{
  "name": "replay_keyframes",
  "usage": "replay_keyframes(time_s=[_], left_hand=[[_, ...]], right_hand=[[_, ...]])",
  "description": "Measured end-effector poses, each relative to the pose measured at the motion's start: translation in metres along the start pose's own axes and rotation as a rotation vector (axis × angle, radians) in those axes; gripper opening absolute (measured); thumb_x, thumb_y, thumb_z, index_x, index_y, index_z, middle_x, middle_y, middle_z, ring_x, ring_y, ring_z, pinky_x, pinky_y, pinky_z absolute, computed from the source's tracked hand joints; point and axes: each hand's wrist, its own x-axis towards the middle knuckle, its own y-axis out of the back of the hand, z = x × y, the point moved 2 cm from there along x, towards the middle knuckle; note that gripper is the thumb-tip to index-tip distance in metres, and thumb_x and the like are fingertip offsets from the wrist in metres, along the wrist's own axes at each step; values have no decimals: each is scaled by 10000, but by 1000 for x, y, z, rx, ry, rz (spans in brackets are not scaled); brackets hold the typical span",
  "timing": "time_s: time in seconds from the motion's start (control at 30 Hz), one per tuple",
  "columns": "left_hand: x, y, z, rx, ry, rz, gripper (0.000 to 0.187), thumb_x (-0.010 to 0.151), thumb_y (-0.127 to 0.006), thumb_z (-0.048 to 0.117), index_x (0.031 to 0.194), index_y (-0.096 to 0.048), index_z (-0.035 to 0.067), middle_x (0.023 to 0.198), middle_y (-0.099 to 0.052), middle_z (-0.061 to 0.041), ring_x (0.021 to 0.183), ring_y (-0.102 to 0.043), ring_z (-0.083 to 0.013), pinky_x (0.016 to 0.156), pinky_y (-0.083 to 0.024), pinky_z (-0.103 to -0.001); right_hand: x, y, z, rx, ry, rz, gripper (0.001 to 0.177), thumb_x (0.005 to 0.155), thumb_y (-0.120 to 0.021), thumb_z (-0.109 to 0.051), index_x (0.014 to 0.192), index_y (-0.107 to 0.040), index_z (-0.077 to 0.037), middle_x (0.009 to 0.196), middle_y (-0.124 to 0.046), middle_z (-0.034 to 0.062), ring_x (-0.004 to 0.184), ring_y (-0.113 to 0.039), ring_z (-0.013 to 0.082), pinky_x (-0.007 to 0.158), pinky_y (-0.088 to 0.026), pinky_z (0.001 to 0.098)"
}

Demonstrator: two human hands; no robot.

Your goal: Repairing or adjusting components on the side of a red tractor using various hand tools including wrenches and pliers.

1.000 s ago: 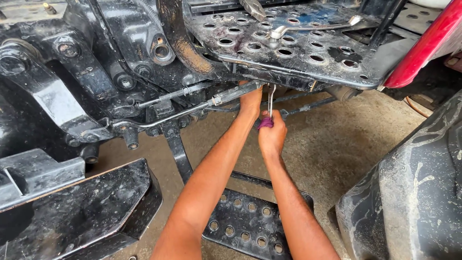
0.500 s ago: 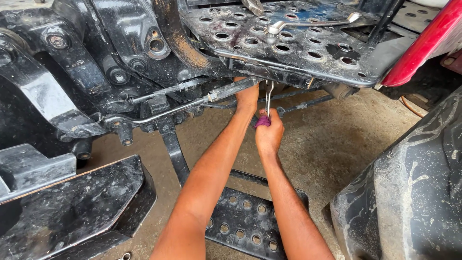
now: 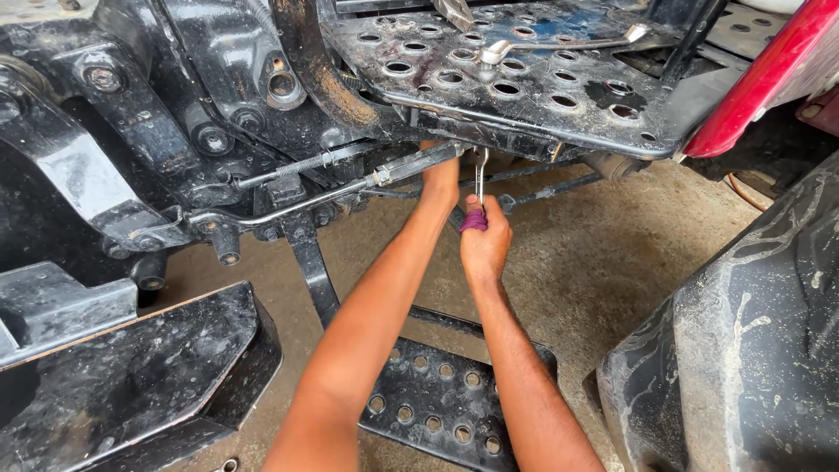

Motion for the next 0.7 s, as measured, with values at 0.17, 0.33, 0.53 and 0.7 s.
replay_keyframes(time_s=[0.17, 0.33, 0.53, 0.7], left_hand=[[9, 26, 0, 24, 29, -52, 357, 915, -636, 195, 1209, -608, -4, 1141, -644, -109, 1049, -569, -200, 929, -466, -354], [25, 34, 9, 13, 6, -222, 265, 838, -691, 125, 1034, -714, -53, 1046, -700, -101, 959, -612, -196, 887, -479, -340], [25, 37, 8, 77, -14, -286, 181, 859, -665, 113, 951, -710, -37, 998, -713, -87, 924, -623, -189, 847, -484, -341], [15, 30, 24, -27, 3, -270, 211, 897, -645, 95, 1068, -679, -22, 1045, -674, -82, 958, -598, -174, 872, -478, -345]], right_hand=[[3, 1, -13, -26, -67, -66, 217, 1039, -611, -275, 1025, -702, -79, 667, -648, 104, 620, -608, 199, 594, -471, 372], [12, -2, -20, 0, -43, -73, 238, 1038, -602, -297, 990, -686, -80, 636, -655, 53, 584, -619, 168, 565, -463, 364], [26, -8, -28, -1, -32, -100, 251, 1067, -550, -304, 1023, -680, -94, 660, -692, 48, 595, -666, 183, 559, -481, 369], [38, -15, -32, -83, 45, -151, 257, 1077, -542, -304, 991, -648, -87, 764, -761, 34, 639, -722, 220, 589, -509, 394]])
